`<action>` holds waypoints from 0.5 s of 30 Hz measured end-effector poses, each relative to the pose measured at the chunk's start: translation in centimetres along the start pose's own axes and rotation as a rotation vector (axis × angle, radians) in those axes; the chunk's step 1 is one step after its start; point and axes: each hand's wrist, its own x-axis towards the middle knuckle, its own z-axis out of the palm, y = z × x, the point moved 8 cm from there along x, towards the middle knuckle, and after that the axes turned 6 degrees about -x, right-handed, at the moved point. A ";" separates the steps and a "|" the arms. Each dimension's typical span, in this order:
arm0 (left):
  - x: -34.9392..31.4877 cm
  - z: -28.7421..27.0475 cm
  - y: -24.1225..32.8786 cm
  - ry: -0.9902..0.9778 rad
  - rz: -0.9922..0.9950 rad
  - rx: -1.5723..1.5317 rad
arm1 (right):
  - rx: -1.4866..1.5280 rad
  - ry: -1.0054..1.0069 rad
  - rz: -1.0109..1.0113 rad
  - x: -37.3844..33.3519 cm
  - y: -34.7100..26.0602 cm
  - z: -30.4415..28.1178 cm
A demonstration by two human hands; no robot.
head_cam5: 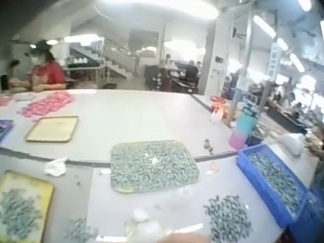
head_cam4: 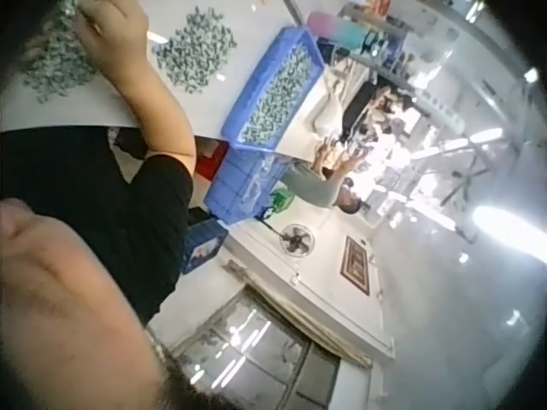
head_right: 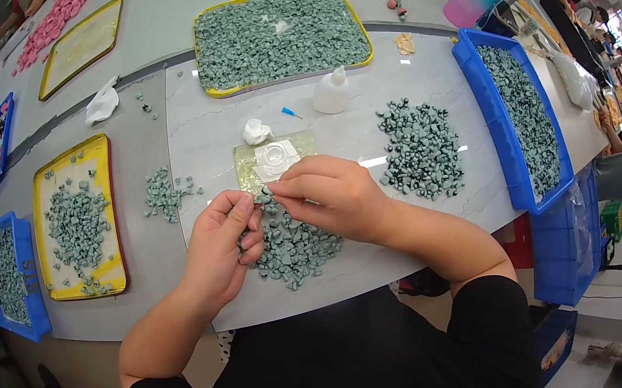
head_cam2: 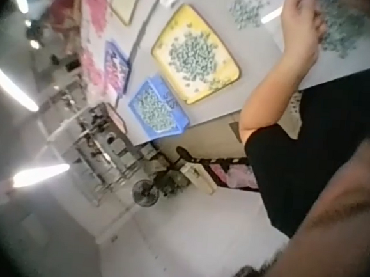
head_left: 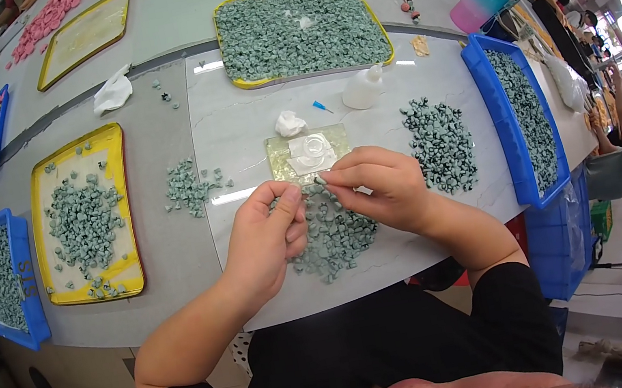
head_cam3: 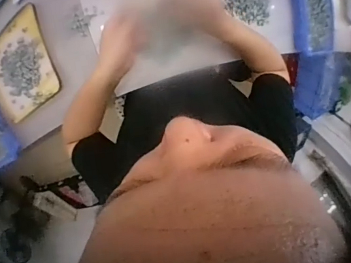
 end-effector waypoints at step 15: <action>-0.7 -0.3 0.7 0.023 -0.012 -0.033 | 0.041 -0.015 0.038 0.2 -0.5 0.4</action>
